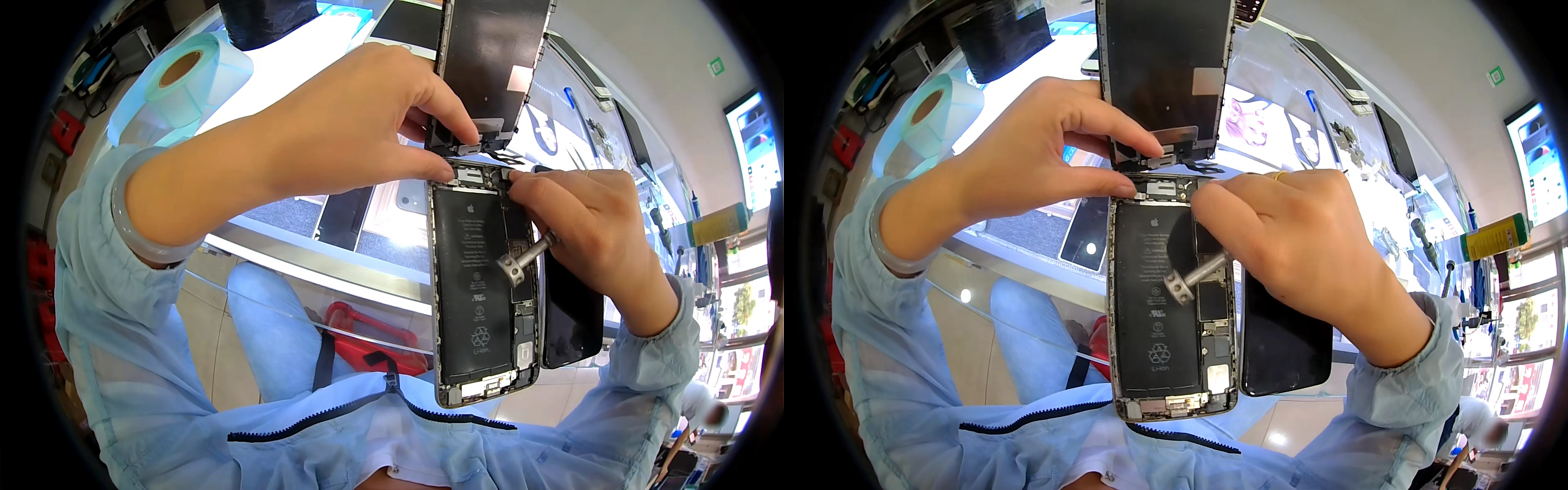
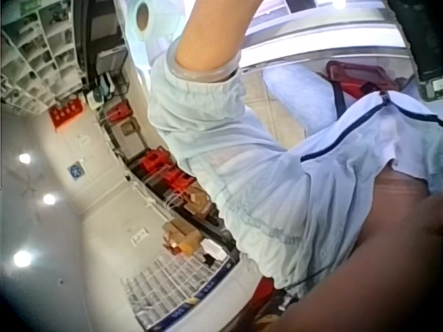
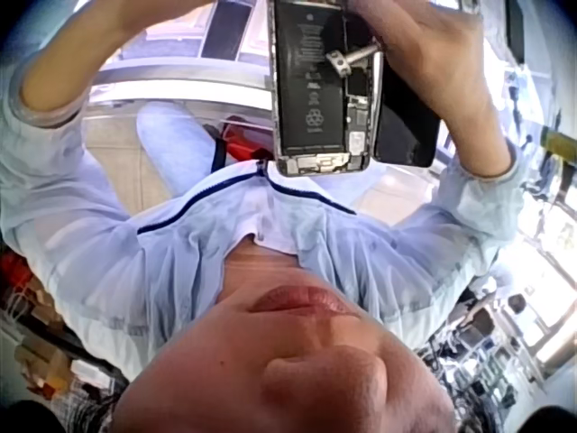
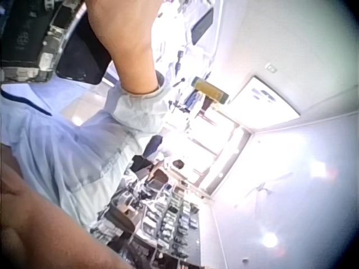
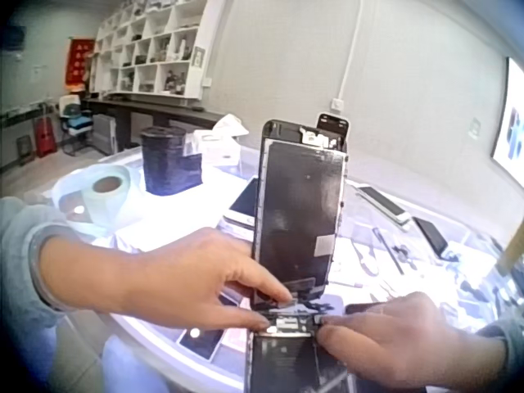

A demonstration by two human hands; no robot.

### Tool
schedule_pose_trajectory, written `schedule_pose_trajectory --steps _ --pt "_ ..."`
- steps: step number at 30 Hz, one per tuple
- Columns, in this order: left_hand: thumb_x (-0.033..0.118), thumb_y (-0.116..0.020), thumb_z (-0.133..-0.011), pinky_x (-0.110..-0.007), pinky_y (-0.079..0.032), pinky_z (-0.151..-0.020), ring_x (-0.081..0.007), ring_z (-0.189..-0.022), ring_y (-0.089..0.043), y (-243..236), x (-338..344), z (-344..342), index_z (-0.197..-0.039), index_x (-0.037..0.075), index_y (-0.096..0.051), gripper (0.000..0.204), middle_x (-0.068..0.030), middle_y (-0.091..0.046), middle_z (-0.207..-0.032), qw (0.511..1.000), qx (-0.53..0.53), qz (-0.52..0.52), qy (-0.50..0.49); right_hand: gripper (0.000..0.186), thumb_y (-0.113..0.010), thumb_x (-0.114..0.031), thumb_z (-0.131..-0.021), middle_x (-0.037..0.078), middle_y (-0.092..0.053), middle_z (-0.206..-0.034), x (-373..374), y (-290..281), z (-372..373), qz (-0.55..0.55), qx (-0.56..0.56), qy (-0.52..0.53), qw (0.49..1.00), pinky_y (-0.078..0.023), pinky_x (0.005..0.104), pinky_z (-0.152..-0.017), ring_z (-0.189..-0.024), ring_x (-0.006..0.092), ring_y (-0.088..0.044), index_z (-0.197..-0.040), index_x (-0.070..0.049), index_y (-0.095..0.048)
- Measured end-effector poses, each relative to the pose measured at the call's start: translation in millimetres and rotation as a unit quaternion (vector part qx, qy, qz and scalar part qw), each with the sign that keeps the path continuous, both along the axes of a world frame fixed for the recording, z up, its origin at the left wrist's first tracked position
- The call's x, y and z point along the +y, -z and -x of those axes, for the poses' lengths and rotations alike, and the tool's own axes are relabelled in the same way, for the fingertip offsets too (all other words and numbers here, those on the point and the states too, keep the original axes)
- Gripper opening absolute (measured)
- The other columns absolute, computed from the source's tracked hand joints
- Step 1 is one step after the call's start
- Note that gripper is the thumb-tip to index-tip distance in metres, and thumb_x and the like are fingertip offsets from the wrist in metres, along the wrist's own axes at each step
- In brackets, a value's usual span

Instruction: The person disassembles a smartphone by removing screws from the internal frame using a screwdriver. They then detach the display assembly from the chassis and set it aside.

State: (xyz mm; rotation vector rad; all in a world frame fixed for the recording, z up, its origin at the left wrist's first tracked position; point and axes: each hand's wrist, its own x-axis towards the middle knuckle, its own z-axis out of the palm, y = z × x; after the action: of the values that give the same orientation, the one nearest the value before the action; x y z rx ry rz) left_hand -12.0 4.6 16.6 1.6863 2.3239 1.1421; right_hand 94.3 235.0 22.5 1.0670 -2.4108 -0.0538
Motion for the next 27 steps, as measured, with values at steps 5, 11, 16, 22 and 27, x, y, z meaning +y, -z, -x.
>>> schedule_pose_trajectory --steps 5,11,16,22,27 --pt "0.002 -0.078 -0.073 -0.029 -0.056 -0.083 -0.0203 -0.086 -0.066 0.7 0.3 1.5 -0.105 0.003 -0.071 0.033 -0.0117 -0.064 -0.093 1.000 0.023 -0.007 0.004 0.014 -0.063 -0.009 -0.066 0.003 -0.061 -0.071 2.8 10.2 6.3 0.003 0.063 -0.029 0.998 -0.044 0.0299 -0.043 -0.051 0.0185 -0.058 -0.078 -0.007 -0.055" --pt "0.001 -0.077 -0.073 -0.030 -0.056 -0.084 -0.0210 -0.087 -0.066 -0.9 0.4 1.1 -0.104 0.002 -0.071 0.032 -0.0119 -0.064 -0.093 1.000 0.030 0.001 -0.001 0.018 -0.065 -0.002 -0.065 0.002 -0.057 -0.064 6.7 6.1 10.3 0.066 0.006 -0.020 0.998 -0.044 0.0305 -0.044 -0.052 0.0196 -0.058 -0.079 -0.008 -0.055" --pt "-0.001 -0.077 -0.072 -0.031 -0.057 -0.084 -0.0214 -0.087 -0.067 0.0 3.0 -0.7 -0.103 0.001 -0.071 0.032 -0.0120 -0.064 -0.093 0.999 0.036 -0.010 -0.002 0.023 -0.069 0.003 -0.065 0.003 -0.057 -0.062 10.0 -1.6 10.2 0.104 -0.007 0.007 0.995 -0.042 0.0315 -0.046 -0.052 0.0218 -0.058 -0.082 -0.009 -0.057" --pt "-0.002 -0.077 -0.071 -0.031 -0.057 -0.084 -0.0216 -0.087 -0.067 -0.4 1.8 -2.1 -0.103 0.001 -0.071 0.032 -0.0121 -0.064 -0.094 0.999 0.035 -0.007 -0.005 0.015 -0.075 0.002 -0.072 0.002 -0.070 -0.077 11.2 -15.8 6.2 0.117 -0.043 0.055 0.991 -0.037 0.0210 -0.046 -0.052 0.0057 -0.055 -0.081 -0.006 -0.065" --pt "-0.003 -0.076 -0.071 -0.031 -0.057 -0.084 -0.0222 -0.088 -0.067 -1.9 2.3 -1.9 -0.103 0.000 -0.071 0.032 -0.0122 -0.063 -0.093 0.999 0.039 -0.010 0.000 0.023 -0.071 0.003 -0.069 0.005 -0.062 -0.071 4.5 -8.9 4.8 0.126 -0.092 0.032 0.987 -0.047 0.0311 -0.053 -0.063 0.0245 -0.063 -0.085 -0.007 -0.057"
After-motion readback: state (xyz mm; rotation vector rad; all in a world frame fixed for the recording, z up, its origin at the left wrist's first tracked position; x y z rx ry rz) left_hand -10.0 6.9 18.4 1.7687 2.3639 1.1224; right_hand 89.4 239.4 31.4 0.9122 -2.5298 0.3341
